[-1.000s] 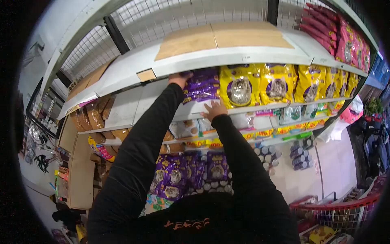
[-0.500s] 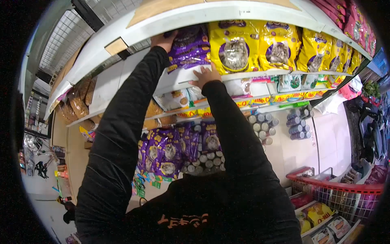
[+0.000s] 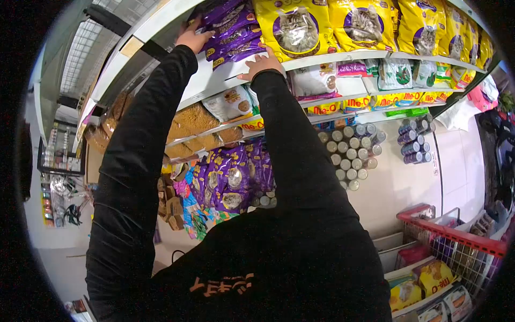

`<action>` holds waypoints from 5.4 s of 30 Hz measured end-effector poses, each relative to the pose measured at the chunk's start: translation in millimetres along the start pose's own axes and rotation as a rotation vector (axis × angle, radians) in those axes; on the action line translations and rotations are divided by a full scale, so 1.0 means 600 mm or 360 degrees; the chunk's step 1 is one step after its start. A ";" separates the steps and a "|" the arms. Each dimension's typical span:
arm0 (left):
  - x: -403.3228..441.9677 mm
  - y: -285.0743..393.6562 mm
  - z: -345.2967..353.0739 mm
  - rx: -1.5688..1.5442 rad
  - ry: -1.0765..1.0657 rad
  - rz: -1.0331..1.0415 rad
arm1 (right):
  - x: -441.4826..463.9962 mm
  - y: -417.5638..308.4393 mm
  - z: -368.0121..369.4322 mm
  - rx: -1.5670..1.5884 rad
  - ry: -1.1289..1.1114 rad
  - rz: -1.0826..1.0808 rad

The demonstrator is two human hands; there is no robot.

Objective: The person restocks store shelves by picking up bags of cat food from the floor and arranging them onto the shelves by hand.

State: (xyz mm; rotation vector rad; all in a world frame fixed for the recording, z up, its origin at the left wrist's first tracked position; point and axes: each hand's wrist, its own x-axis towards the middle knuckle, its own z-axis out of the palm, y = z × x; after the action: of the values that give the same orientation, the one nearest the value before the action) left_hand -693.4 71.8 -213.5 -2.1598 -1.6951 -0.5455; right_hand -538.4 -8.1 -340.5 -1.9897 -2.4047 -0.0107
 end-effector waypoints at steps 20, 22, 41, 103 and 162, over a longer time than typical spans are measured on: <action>-0.231 -0.150 -0.124 -0.1264 -0.0685 -0.0416 | -0.047 -0.040 -0.098 0.1853 0.0434 0.0055; -0.245 -0.148 -0.123 -0.1450 -0.0728 -0.0423 | -0.073 -0.052 -0.110 0.1875 0.0401 0.0053; -0.582 -0.319 -0.018 -0.2747 -0.1078 -0.0583 | -0.341 -0.344 0.063 0.3129 0.0376 0.0741; -0.986 -0.972 -0.082 -0.2382 -0.1174 -0.1227 | -0.365 -1.077 0.168 0.2798 -0.0879 0.1148; -1.351 -1.206 0.706 -0.0469 -0.0702 -0.1787 | 0.029 -1.249 0.971 0.0483 -0.0620 -0.1024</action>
State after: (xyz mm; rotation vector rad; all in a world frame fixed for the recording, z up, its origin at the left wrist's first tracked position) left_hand -1533.2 -237.5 -961.4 -1.3202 -3.2108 -0.6143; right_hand -1284.5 -121.1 -916.7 -1.1111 -2.9404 0.7373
